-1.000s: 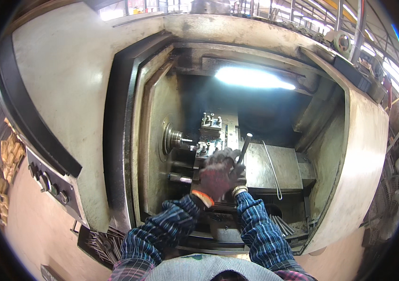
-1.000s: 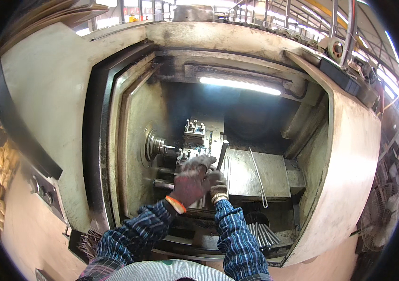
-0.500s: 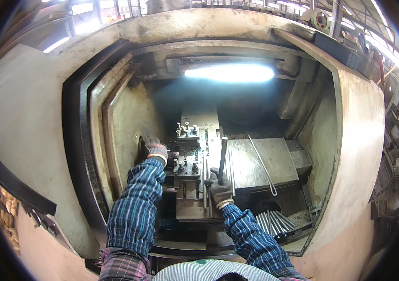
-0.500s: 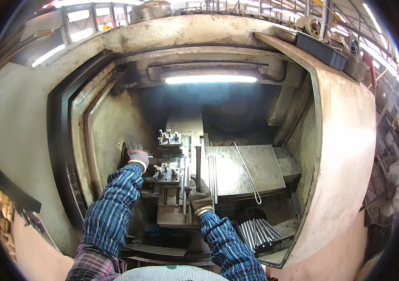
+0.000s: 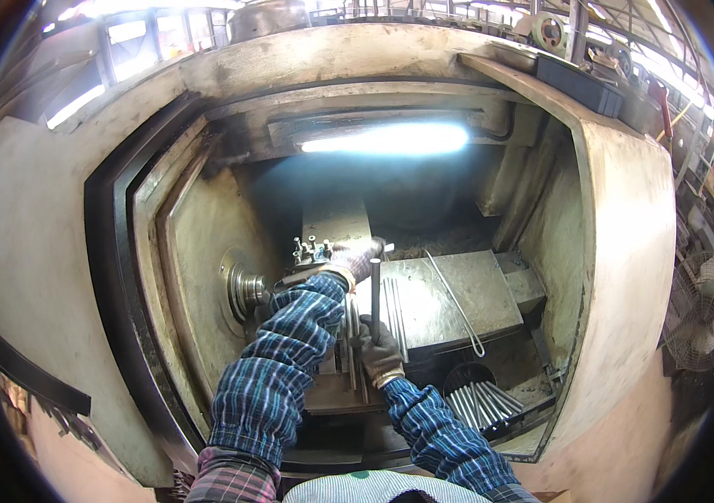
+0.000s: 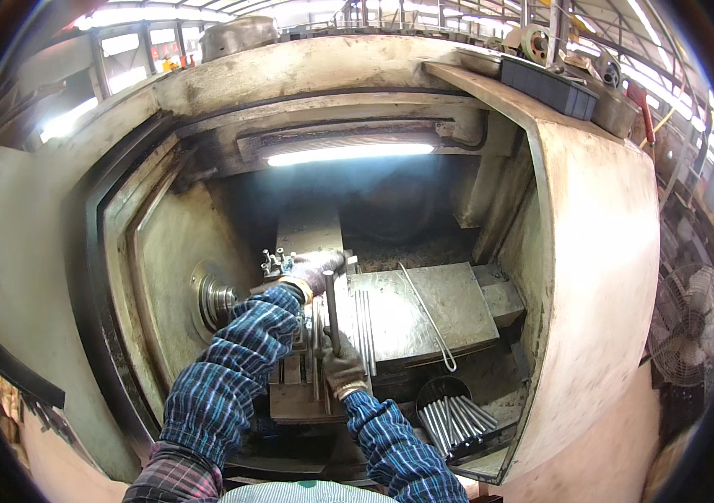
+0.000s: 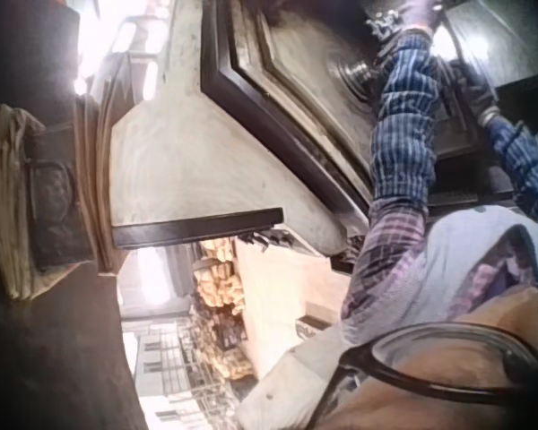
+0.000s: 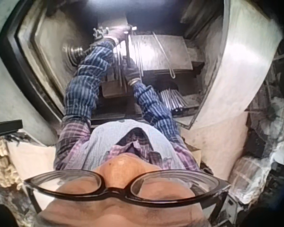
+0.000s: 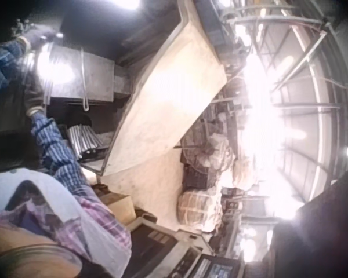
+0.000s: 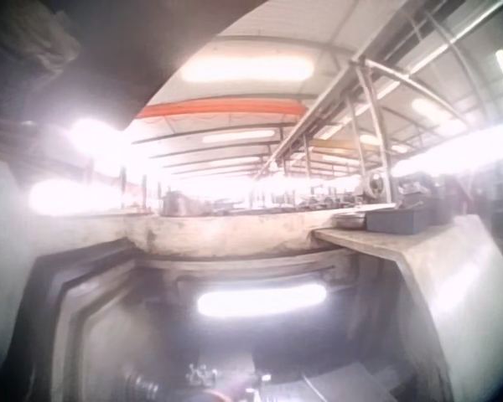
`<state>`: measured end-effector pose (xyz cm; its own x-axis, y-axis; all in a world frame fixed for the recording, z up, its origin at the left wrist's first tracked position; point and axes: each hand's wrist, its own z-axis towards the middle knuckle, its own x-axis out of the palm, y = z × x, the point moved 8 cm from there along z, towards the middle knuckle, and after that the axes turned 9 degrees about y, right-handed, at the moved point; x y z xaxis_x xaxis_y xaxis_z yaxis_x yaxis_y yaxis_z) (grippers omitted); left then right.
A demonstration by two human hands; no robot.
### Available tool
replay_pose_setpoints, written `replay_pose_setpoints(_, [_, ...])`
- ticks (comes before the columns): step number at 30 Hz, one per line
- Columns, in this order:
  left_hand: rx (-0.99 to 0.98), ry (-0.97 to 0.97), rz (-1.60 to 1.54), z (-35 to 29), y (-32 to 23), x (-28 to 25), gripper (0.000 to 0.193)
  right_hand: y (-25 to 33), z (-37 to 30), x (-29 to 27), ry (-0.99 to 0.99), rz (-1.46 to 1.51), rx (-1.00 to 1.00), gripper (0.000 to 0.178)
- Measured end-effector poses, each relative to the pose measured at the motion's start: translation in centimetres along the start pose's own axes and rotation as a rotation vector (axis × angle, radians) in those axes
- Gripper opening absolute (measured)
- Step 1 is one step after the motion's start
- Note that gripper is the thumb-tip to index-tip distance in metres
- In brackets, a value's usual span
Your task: The person operates a metal turning machine, repeatedly loading metal rods into the chuck, closing the door, and removing finished rods. The person uses a long metal tool to assist with loading and unloading the rods.
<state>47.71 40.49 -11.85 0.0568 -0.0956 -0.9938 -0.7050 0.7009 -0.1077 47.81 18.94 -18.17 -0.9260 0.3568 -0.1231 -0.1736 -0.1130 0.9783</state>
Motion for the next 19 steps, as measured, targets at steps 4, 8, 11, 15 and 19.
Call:
replay_pose_setpoints(4, [0.002, -0.570, -0.148, -8.5, -4.3, -15.8, 0.026, -4.2, 0.6, -1.1, -0.048, 0.083, 0.017, 0.030])
replay_pose_setpoints(8, [0.196, -0.874, -1.153, -22.5, -4.4, -22.9, 0.038, -6.3, 1.5, -0.4, -0.058, 0.102, 0.042, 0.023])
replay_pose_setpoints(11, [0.289, -0.949, -1.369, -33.8, -4.7, -22.9, 0.040, -4.7, 1.6, 0.7, 0.046, 0.050, 0.121, 0.021])
replay_pose_setpoints(15, [-0.177, -1.146, -1.438, -46.3, -2.3, -21.4, 0.049, -6.5, 3.9, 0.7, 0.176, -0.001, 0.156, 0.019])
replay_pose_setpoints(19, [-0.362, -1.161, -1.147, -56.1, -2.5, -23.5, 0.051, -2.5, 7.5, 0.2, 0.406, -0.021, 0.240, 0.026])
